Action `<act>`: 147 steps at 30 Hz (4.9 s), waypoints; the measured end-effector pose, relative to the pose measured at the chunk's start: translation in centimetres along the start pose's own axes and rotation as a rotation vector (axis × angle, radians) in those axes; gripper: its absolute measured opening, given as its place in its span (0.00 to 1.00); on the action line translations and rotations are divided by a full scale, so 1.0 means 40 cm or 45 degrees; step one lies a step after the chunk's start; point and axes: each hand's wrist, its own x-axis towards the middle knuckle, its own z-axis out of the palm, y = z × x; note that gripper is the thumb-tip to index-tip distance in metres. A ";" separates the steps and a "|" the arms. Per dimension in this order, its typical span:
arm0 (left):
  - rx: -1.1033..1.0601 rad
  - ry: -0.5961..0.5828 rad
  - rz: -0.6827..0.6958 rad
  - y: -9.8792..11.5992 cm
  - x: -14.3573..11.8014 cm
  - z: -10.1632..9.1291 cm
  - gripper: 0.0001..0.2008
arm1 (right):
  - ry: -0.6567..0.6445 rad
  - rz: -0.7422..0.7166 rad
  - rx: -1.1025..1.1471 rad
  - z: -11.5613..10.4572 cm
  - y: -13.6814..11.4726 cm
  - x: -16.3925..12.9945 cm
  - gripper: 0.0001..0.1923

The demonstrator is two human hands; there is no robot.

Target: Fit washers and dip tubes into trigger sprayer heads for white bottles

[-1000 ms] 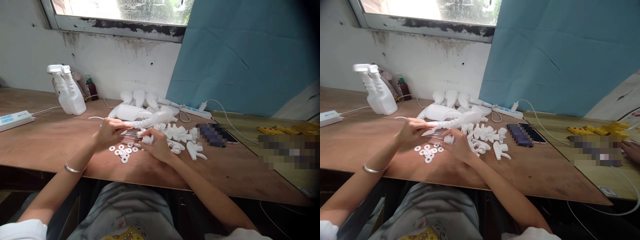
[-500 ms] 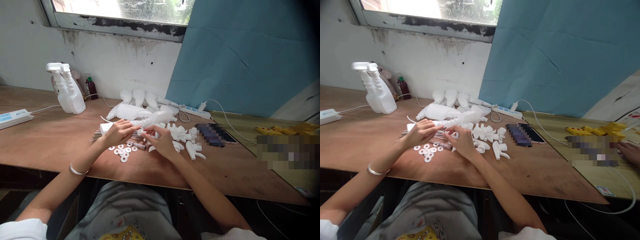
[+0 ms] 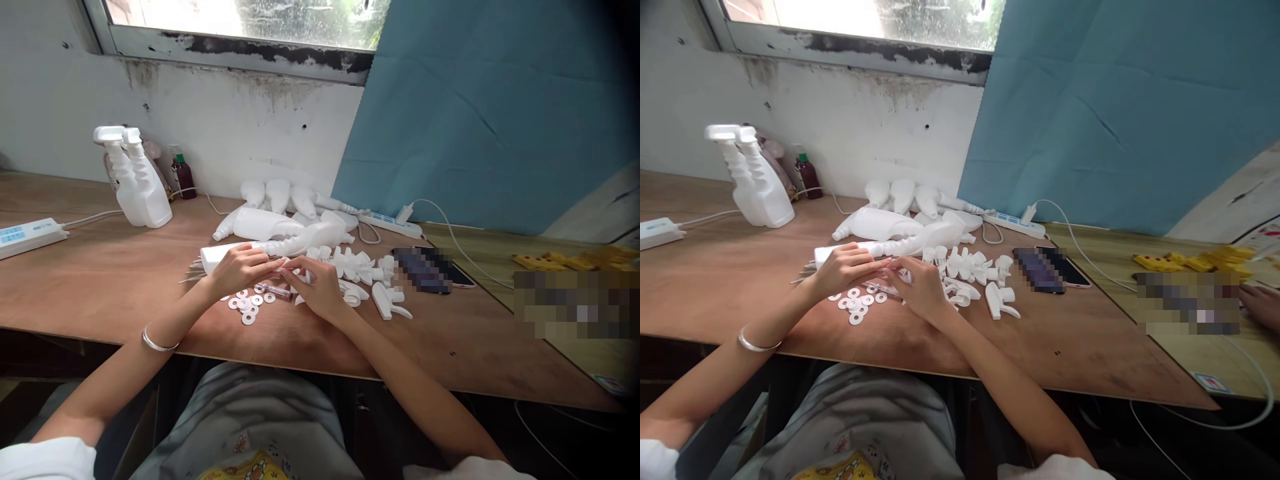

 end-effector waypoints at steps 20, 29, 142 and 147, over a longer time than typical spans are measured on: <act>-0.379 -0.336 -0.654 -0.122 -0.061 -0.094 0.10 | 0.166 0.425 0.063 -0.066 0.033 0.044 0.17; -0.586 -0.891 -0.661 -0.132 -0.068 -0.124 0.10 | -0.253 0.371 -0.101 -0.056 0.040 0.033 0.18; 0.159 -1.361 -0.586 -0.145 -0.030 -0.030 0.33 | 0.535 0.240 -0.212 -0.151 0.069 0.065 0.12; 0.229 -1.329 -0.591 -0.136 -0.032 -0.027 0.28 | 0.536 0.241 -0.204 -0.148 0.073 0.064 0.12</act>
